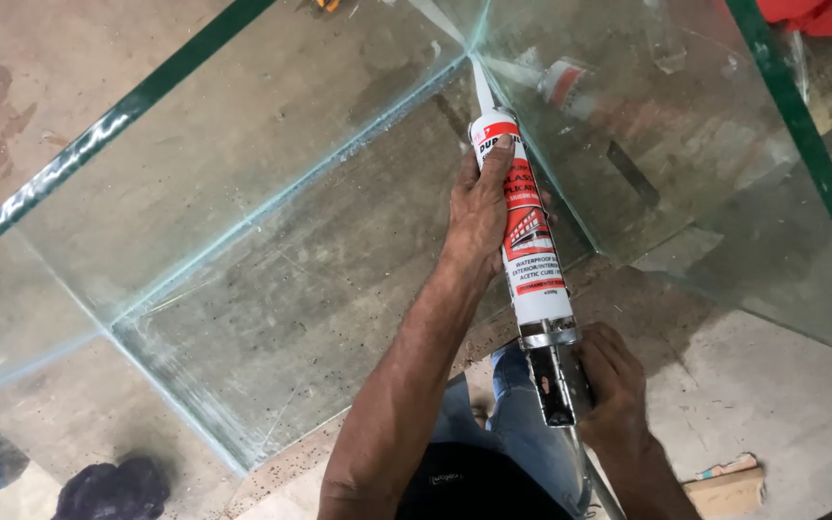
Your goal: Applying silicone sealant to the edges of glass panels and smoothing the joints to assemble a tank.
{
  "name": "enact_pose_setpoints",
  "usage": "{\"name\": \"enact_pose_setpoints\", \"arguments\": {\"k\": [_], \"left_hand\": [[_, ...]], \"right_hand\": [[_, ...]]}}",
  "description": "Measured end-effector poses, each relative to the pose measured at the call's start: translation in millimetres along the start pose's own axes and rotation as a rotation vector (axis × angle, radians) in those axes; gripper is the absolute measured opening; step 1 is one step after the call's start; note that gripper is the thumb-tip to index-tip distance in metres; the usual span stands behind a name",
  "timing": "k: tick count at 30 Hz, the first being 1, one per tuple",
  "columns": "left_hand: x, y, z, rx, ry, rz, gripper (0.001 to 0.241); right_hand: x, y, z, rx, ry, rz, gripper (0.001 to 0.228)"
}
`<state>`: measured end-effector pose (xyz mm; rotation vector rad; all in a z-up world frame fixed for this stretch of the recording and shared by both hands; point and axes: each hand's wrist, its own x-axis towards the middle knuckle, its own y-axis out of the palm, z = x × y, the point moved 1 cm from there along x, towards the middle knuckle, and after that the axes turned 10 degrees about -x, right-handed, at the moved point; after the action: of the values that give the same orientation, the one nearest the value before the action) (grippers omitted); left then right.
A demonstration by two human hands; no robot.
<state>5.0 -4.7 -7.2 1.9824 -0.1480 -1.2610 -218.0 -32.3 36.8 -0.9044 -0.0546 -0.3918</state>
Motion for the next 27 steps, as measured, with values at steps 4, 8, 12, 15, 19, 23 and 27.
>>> {"name": "enact_pose_setpoints", "arguments": {"k": [4, 8, 12, 15, 19, 23, 27], "left_hand": [[-2.7, -0.5, 3.2, 0.037, 0.011, -0.037, 0.046], [-5.5, -0.7, 4.9, 0.083, 0.006, -0.022, 0.054], [-5.4, -1.6, 10.2, 0.025, 0.001, -0.024, 0.046], [-6.5, -4.0, 14.0, 0.007, -0.005, -0.021, 0.046], [-10.7, -5.5, 15.6, 0.013, -0.019, -0.007, 0.048], [-12.4, -6.0, 20.3, -0.001, -0.009, 0.003, 0.043], [-18.3, -3.2, 20.9, 0.009, -0.028, -0.022, 0.044]], "right_hand": [[0.1, -1.5, 4.3, 0.006, 0.007, -0.001, 0.019], [-6.4, -2.1, 1.0, -0.002, 0.007, -0.019, 0.019], [-7.3, -5.7, 4.9, 0.005, 0.03, 0.001, 0.022], [-9.7, -7.4, 4.9, 0.024, 0.03, -0.001, 0.024], [-13.2, -7.6, 5.2, 0.019, 0.024, -0.029, 0.013], [-16.7, -10.7, 6.6, 0.015, 0.054, -0.001, 0.013], [-21.6, -12.3, 6.2, -0.001, 0.067, -0.008, 0.01]]}}
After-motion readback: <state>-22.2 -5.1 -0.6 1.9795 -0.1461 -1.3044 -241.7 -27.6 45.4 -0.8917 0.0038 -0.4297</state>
